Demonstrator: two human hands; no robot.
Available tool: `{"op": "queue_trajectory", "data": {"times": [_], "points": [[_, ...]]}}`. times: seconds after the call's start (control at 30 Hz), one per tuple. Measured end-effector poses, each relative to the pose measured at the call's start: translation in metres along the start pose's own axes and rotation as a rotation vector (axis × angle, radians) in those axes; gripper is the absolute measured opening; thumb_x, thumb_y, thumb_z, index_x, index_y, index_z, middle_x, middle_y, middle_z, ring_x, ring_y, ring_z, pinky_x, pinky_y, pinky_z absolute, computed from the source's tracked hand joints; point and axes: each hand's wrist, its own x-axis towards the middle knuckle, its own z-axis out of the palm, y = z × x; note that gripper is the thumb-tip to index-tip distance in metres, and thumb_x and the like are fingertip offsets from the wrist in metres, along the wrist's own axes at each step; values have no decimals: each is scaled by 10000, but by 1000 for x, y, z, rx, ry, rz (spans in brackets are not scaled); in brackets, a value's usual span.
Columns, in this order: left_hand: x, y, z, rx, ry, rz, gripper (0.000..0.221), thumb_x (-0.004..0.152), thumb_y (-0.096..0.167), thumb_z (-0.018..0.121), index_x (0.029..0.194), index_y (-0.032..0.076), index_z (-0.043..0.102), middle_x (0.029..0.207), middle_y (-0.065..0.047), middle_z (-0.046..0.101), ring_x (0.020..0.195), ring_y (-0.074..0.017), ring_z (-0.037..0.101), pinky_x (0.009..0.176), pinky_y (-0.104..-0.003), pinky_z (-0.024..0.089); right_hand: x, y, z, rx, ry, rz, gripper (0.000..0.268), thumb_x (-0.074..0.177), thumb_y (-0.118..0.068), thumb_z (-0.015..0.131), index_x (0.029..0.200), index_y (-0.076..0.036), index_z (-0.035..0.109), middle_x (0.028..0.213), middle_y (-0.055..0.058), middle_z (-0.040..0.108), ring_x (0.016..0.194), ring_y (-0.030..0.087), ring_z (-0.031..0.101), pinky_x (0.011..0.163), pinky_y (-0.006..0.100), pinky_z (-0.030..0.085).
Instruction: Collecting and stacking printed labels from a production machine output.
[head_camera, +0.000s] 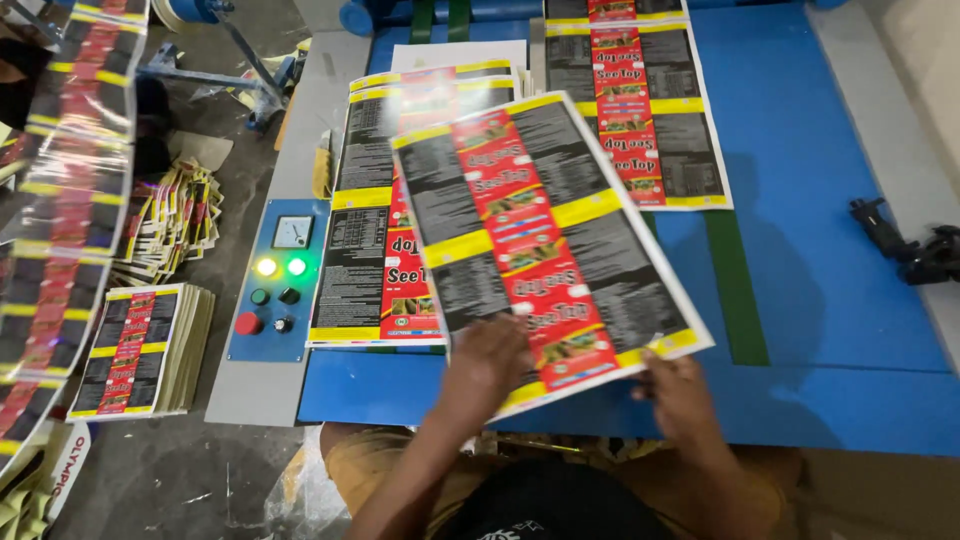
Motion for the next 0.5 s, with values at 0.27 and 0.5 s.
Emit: {"op": "queue_trajectory", "data": {"times": [0.27, 0.5], "points": [[-21, -53, -59, 351, -38, -35, 528, 814, 274, 765, 1219, -51, 672, 1275, -242, 683, 1204, -390, 651, 1013, -516, 501, -14, 33, -151, -50, 187, -35, 116, 1018, -169, 646, 1115, -105, 646, 885, 21, 659, 683, 124, 575, 532, 317, 488], [-12, -48, -83, 250, 85, -202, 154, 899, 85, 753, 1047, 43, 765, 1064, -141, 785, 925, -299, 752, 770, -405, 603, -48, 25, -162, -107, 320, -20, 162, 1026, -124, 611, 1181, -81, 634, 989, 40, 698, 757, 137, 638, 563, 307, 510]]}}
